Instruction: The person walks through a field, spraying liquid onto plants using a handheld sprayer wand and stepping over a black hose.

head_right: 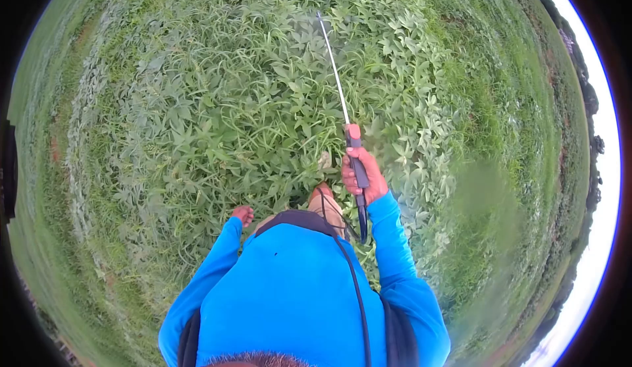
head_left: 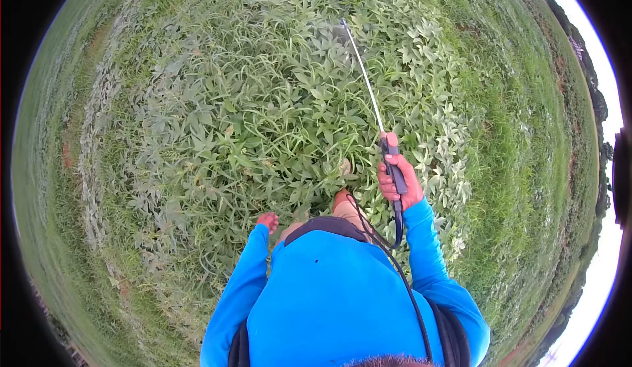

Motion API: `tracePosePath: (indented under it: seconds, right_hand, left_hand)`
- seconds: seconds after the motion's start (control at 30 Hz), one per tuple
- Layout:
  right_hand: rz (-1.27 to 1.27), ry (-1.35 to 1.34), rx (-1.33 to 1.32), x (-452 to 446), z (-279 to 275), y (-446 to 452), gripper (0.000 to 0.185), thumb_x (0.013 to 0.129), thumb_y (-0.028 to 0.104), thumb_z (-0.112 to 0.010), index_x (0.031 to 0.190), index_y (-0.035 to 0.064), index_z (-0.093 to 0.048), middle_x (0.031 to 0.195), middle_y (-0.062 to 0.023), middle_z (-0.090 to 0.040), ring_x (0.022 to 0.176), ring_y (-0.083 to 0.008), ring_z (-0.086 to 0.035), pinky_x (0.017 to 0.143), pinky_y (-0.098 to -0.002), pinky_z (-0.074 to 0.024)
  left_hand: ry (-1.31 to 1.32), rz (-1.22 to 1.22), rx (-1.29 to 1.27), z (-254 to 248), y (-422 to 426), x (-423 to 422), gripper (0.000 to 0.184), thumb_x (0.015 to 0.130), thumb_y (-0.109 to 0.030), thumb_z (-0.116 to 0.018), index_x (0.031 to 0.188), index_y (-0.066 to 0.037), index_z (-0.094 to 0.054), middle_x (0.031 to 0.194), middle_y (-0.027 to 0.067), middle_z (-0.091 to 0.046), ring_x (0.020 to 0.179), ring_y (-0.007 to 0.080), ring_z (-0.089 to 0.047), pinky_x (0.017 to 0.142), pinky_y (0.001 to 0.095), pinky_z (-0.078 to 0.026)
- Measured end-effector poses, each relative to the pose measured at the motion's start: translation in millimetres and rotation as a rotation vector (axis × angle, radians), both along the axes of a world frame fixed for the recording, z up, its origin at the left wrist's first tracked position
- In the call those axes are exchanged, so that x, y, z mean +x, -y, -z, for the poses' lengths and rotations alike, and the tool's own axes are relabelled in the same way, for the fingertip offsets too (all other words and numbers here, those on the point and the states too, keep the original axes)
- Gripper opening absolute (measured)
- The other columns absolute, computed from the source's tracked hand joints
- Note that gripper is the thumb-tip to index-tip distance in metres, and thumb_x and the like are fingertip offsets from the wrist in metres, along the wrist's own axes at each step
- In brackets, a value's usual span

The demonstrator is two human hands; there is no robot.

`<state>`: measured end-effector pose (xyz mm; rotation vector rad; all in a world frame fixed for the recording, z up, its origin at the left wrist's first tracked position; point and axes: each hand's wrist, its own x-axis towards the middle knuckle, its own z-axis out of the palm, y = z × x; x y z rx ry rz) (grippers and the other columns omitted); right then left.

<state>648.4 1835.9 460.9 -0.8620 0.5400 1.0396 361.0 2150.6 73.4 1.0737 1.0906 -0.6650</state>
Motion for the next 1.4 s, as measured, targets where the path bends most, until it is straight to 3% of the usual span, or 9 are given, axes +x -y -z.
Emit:
tracePosePath:
  seconds: [0.23,0.3,0.43,0.53,0.63,0.97,1.23,1.33,1.4]
  right_hand:
    - [0.197,0.017,-0.079,14,20,74,0.027,0.085,0.037,-0.058,0.081,0.0131,-0.045,0.055,0.0018,-0.041,0.037,-0.0070,-0.036,0.030,-0.0208,-0.0282]
    - [0.258,0.025,-0.195,29,35,86,0.027,0.085,0.037,-0.056,0.079,0.0143,-0.045,0.055,0.0027,-0.039,0.037,-0.0065,-0.035,0.029,-0.0206,-0.0288]
    - [0.363,0.084,-0.303,81,56,96,0.028,0.084,0.038,-0.059,0.077,0.0153,-0.043,0.055,0.0032,-0.039,0.036,-0.0062,-0.035,0.029,-0.0208,-0.0280]
    - [0.386,0.031,-0.199,126,69,105,0.030,0.083,0.039,-0.060,0.077,0.0151,-0.044,0.055,0.0035,-0.039,0.037,-0.0063,-0.035,0.029,-0.0209,-0.0281]
    - [0.375,-0.036,-0.080,169,78,109,0.031,0.083,0.040,-0.060,0.077,0.0140,-0.044,0.055,0.0033,-0.039,0.038,-0.0062,-0.035,0.029,-0.0210,-0.0285]
    - [-0.183,-0.181,0.288,255,99,55,0.031,0.083,0.039,-0.060,0.080,0.0134,-0.043,0.056,0.0032,-0.039,0.038,-0.0057,-0.034,0.030,-0.0202,-0.0280]
    - [-0.571,-0.038,0.288,281,83,-28,0.032,0.080,0.038,-0.063,0.078,0.0129,-0.044,0.059,0.0023,-0.042,0.039,-0.0043,-0.036,0.030,-0.0195,-0.0271]
    - [-0.636,0.017,0.337,290,65,-60,0.032,0.079,0.038,-0.064,0.078,0.0120,-0.046,0.061,0.0015,-0.044,0.040,-0.0041,-0.036,0.031,-0.0190,-0.0269]
    - [-0.680,0.058,0.375,299,50,-80,0.034,0.076,0.040,-0.066,0.079,0.0117,-0.047,0.062,0.0020,-0.044,0.041,-0.0040,-0.037,0.031,-0.0182,-0.0271]
  left_hand:
    - [-0.176,0.053,0.000,-4,17,97,0.022,0.090,-0.028,-0.049,0.093,-0.009,-0.057,0.068,0.0040,-0.057,0.048,0.0124,-0.048,0.039,0.0294,-0.034]
    - [-0.063,0.194,0.064,-4,26,129,0.021,0.090,-0.030,-0.046,0.090,-0.011,-0.054,0.067,0.0038,-0.055,0.048,0.0158,-0.049,0.039,0.0319,-0.034]
    - [0.092,0.248,0.078,-22,39,207,0.026,0.091,-0.035,-0.047,0.095,-0.011,-0.056,0.072,0.0020,-0.057,0.051,0.0122,-0.050,0.043,0.0283,-0.038]
    - [0.190,0.315,0.100,-38,46,257,0.028,0.092,-0.037,-0.046,0.098,-0.011,-0.057,0.075,0.0006,-0.058,0.053,0.0102,-0.050,0.046,0.0263,-0.040]
    - [0.109,0.347,0.179,-50,52,297,0.029,0.092,-0.037,-0.046,0.100,-0.011,-0.057,0.075,0.0000,-0.058,0.054,0.0098,-0.050,0.048,0.0259,-0.040]
    - [0.037,0.192,0.222,-76,44,319,0.029,0.091,-0.037,-0.049,0.095,-0.011,-0.059,0.073,0.0011,-0.058,0.053,0.0098,-0.049,0.044,0.0253,-0.038]
    - [0.021,-0.076,0.308,-89,22,280,0.029,0.091,-0.035,-0.050,0.098,-0.008,-0.056,0.074,0.0037,-0.058,0.050,0.0106,-0.048,0.040,0.0262,-0.036]
    - [-0.071,-0.092,0.316,-87,14,260,0.031,0.089,-0.036,-0.052,0.101,-0.007,-0.056,0.078,0.0066,-0.061,0.055,0.0154,-0.055,0.044,0.0304,-0.043]
    - [0.107,-0.076,0.406,-77,13,239,0.033,0.089,-0.035,-0.052,0.102,-0.006,-0.059,0.087,0.0107,-0.064,0.063,0.0223,-0.061,0.052,0.0362,-0.050]
